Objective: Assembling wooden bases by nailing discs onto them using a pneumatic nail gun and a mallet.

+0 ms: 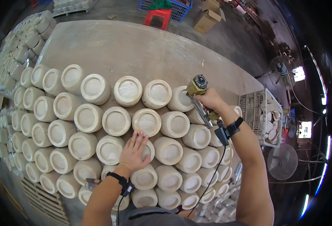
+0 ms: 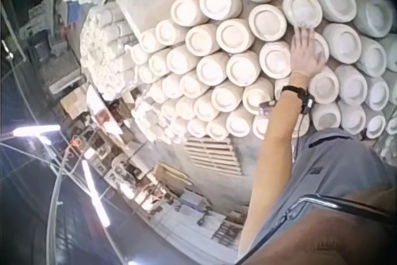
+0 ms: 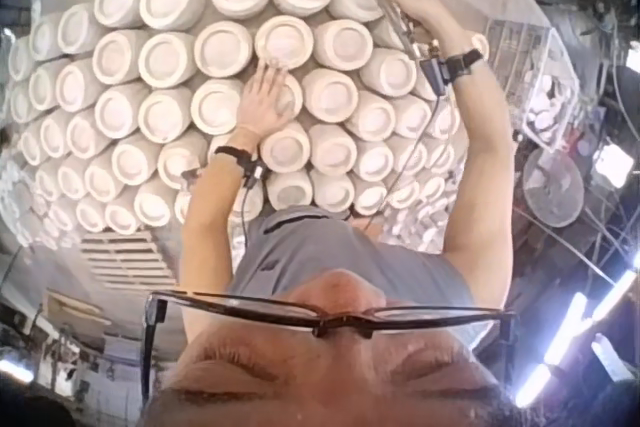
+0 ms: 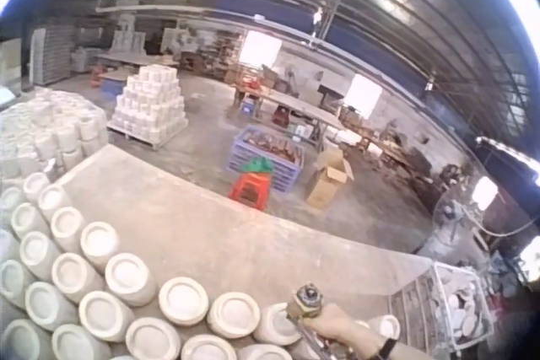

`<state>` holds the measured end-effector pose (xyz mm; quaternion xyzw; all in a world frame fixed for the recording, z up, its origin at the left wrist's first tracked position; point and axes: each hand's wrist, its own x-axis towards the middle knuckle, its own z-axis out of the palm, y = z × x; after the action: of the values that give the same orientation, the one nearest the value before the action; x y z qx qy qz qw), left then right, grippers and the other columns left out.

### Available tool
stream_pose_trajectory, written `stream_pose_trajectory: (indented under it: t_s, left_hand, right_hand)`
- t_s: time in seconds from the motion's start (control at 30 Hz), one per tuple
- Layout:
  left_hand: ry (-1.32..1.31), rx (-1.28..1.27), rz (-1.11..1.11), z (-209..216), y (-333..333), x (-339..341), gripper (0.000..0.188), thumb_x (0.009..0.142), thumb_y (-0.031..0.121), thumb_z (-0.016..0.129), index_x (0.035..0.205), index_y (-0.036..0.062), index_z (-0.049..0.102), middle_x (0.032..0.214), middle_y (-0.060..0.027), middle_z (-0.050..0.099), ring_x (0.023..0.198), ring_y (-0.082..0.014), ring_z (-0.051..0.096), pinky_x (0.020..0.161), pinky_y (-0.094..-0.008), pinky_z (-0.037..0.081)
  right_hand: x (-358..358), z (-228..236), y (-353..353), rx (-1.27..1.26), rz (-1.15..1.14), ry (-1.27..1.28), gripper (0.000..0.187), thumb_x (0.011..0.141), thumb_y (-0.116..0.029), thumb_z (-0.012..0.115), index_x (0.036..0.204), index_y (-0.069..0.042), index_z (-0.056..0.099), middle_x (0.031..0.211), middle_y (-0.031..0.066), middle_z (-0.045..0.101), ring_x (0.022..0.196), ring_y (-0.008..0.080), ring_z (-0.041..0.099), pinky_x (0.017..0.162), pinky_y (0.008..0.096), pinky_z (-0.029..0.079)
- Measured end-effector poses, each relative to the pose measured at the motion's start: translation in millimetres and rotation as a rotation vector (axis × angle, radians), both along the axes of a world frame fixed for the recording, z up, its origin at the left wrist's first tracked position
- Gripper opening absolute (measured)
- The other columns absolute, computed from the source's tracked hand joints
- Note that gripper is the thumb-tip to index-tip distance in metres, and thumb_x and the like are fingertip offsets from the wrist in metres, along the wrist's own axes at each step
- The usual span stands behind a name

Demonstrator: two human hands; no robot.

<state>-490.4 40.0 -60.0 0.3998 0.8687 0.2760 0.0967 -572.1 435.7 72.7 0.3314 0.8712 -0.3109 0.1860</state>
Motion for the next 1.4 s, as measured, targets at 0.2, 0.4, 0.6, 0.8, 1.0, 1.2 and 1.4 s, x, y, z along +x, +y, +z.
stream_pose_trajectory:
  t_s: [0.2, 0.4, 0.6, 0.8, 1.0, 1.2, 1.4]
  left_hand:
    - [-0.024, 0.007, -0.017, -1.9, 3.0, 0.9, 0.088, 0.078, 0.039, 0.067, 0.156, 0.0053, 0.041, 0.164, -0.0219, 0.033, 0.152, -0.0434, 0.03, 0.118, -0.053, 0.035]
    - [-0.01, -0.006, -0.025, -7.1, 2.5, -2.1, 0.089, 0.077, 0.036, 0.067, 0.155, 0.0026, 0.041, 0.165, -0.0215, 0.032, 0.153, -0.0445, 0.027, 0.118, -0.0545, 0.034]
    - [0.006, 0.021, 0.002, -8.2, 3.6, 1.2, 0.087, 0.077, 0.035, 0.065, 0.155, 0.0043, 0.042, 0.164, -0.0215, 0.033, 0.152, -0.0447, 0.029, 0.117, -0.0545, 0.035]
    - [0.001, 0.033, -0.01, -7.5, 6.0, 2.5, 0.083, 0.081, 0.037, 0.062, 0.154, 0.0042, 0.043, 0.163, -0.0217, 0.035, 0.151, -0.0423, 0.032, 0.116, -0.0536, 0.037]
    - [0.02, 0.054, 0.02, -5.1, 0.0, 0.1, 0.084, 0.078, 0.035, 0.064, 0.153, 0.004, 0.044, 0.163, -0.0219, 0.036, 0.151, -0.042, 0.032, 0.116, -0.0524, 0.038]
    - [0.011, 0.059, 0.027, -3.4, 3.1, 2.2, 0.084, 0.079, 0.035, 0.064, 0.154, 0.0041, 0.043, 0.162, -0.0218, 0.036, 0.15, -0.0425, 0.034, 0.116, -0.0522, 0.038]
    - [0.02, 0.075, 0.019, -3.6, 5.7, 0.7, 0.084, 0.078, 0.034, 0.063, 0.155, 0.004, 0.043, 0.162, -0.022, 0.037, 0.15, -0.0425, 0.035, 0.117, -0.0519, 0.038]
  right_hand:
    - [-1.2, -4.6, 15.2, 0.036, -0.049, 0.01, 0.034, 0.088, -0.028, 0.075, 0.079, 0.004, 0.07, 0.059, 0.0078, 0.064, 0.047, 0.014, 0.06, 0.045, 0.0329, 0.048]
    - [-11.5, -6.7, 4.5, 0.119, -0.007, -0.028, 0.04, 0.081, -0.036, 0.075, 0.084, 0.004, 0.073, 0.066, 0.0134, 0.069, 0.052, 0.0212, 0.066, 0.054, 0.0367, 0.052]
    - [-1.5, -13.9, 7.1, 0.121, -0.013, -0.038, 0.04, 0.084, -0.035, 0.076, 0.077, 0.005, 0.07, 0.061, 0.0123, 0.066, 0.049, 0.0203, 0.063, 0.051, 0.0367, 0.05]
    - [19.5, 8.0, -15.9, 0.072, 0.123, -0.055, 0.037, 0.086, -0.032, 0.076, 0.075, 0.003, 0.07, 0.057, 0.0097, 0.064, 0.046, 0.0175, 0.061, 0.048, 0.0352, 0.049]
    - [0.8, 15.3, -27.6, -0.012, 0.161, -0.15, 0.03, 0.084, -0.025, 0.077, 0.088, 0.004, 0.073, 0.061, 0.0083, 0.064, 0.045, 0.0158, 0.058, 0.046, 0.0336, 0.047]
    - [9.1, 10.0, -12.2, -0.073, 0.092, -0.155, 0.03, 0.084, -0.021, 0.076, 0.099, 0.004, 0.072, 0.066, 0.0082, 0.065, 0.046, 0.0143, 0.058, 0.044, 0.0327, 0.046]
    - [7.7, 10.2, -15.3, 0.015, 0.12, -0.12, 0.033, 0.084, -0.024, 0.077, 0.094, 0.007, 0.072, 0.066, 0.01, 0.066, 0.046, 0.0174, 0.06, 0.045, 0.0345, 0.049]
